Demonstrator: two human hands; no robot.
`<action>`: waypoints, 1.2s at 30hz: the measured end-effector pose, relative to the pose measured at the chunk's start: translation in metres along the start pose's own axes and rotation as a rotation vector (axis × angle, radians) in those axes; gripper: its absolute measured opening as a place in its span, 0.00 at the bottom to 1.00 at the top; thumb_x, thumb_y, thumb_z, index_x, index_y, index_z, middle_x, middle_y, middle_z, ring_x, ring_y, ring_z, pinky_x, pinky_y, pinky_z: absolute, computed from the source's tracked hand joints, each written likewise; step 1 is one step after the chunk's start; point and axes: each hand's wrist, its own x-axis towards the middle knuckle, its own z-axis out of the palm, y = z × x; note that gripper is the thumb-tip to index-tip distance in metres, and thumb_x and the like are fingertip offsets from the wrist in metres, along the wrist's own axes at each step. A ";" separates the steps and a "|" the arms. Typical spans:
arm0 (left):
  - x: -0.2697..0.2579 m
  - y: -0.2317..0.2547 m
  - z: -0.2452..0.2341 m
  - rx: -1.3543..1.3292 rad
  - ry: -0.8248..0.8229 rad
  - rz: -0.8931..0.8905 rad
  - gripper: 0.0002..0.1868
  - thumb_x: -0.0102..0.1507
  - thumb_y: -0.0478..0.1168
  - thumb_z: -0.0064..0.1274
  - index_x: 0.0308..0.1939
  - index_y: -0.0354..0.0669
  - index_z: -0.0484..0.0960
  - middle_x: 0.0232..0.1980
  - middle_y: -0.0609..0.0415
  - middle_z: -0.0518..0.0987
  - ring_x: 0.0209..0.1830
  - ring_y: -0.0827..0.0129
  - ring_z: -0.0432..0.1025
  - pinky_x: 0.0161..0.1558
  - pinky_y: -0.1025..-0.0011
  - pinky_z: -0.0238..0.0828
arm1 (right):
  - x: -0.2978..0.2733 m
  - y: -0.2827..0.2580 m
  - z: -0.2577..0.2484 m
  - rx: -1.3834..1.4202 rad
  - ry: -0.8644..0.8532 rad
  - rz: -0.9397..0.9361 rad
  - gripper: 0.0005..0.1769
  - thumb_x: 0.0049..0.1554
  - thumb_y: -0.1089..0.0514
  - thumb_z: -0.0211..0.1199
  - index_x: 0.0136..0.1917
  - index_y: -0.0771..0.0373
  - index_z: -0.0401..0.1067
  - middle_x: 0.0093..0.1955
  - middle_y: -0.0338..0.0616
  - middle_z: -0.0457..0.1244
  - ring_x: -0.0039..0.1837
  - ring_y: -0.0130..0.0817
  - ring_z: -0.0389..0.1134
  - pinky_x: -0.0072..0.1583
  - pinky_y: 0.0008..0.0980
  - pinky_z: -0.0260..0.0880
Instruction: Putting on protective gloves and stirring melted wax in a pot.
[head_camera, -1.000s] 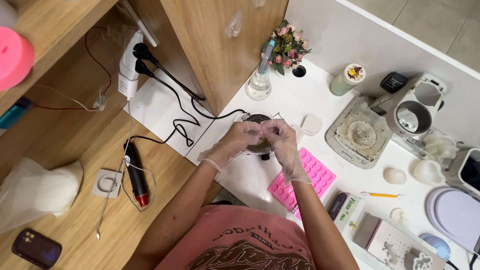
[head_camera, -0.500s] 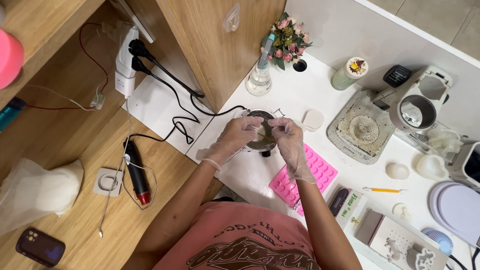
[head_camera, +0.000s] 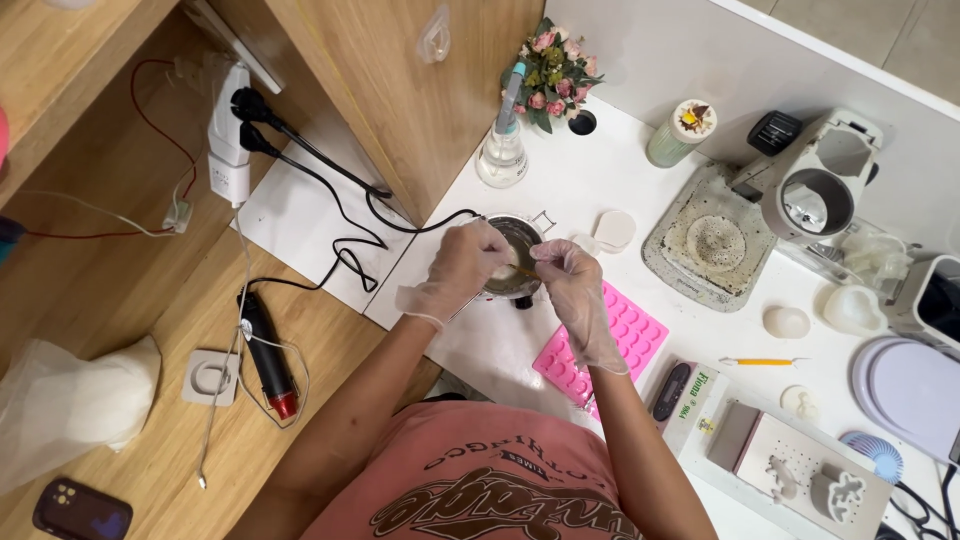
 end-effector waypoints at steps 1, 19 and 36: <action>0.004 -0.010 0.004 0.001 -0.005 0.002 0.03 0.55 0.33 0.63 0.32 0.37 0.87 0.35 0.48 0.84 0.35 0.61 0.80 0.41 0.67 0.77 | -0.002 -0.002 0.001 0.003 0.004 0.001 0.09 0.55 0.68 0.60 0.49 0.66 0.76 0.39 0.36 0.65 0.39 0.20 0.60 0.41 0.22 0.61; 0.003 -0.021 -0.004 -0.703 -0.173 -0.232 0.22 0.60 0.31 0.59 0.58 0.30 0.81 0.53 0.45 0.84 0.51 0.69 0.79 0.53 0.74 0.77 | -0.012 -0.022 0.016 0.044 -0.011 0.036 0.08 0.59 0.66 0.57 0.49 0.65 0.76 0.39 0.36 0.66 0.38 0.21 0.62 0.41 0.23 0.63; -0.020 0.018 -0.015 -0.008 0.050 0.070 0.23 0.60 0.41 0.63 0.56 0.34 0.82 0.53 0.48 0.83 0.53 0.62 0.79 0.54 0.70 0.76 | -0.026 -0.048 0.024 0.049 -0.164 0.040 0.11 0.58 0.59 0.59 0.51 0.64 0.77 0.44 0.35 0.69 0.48 0.20 0.68 0.52 0.21 0.68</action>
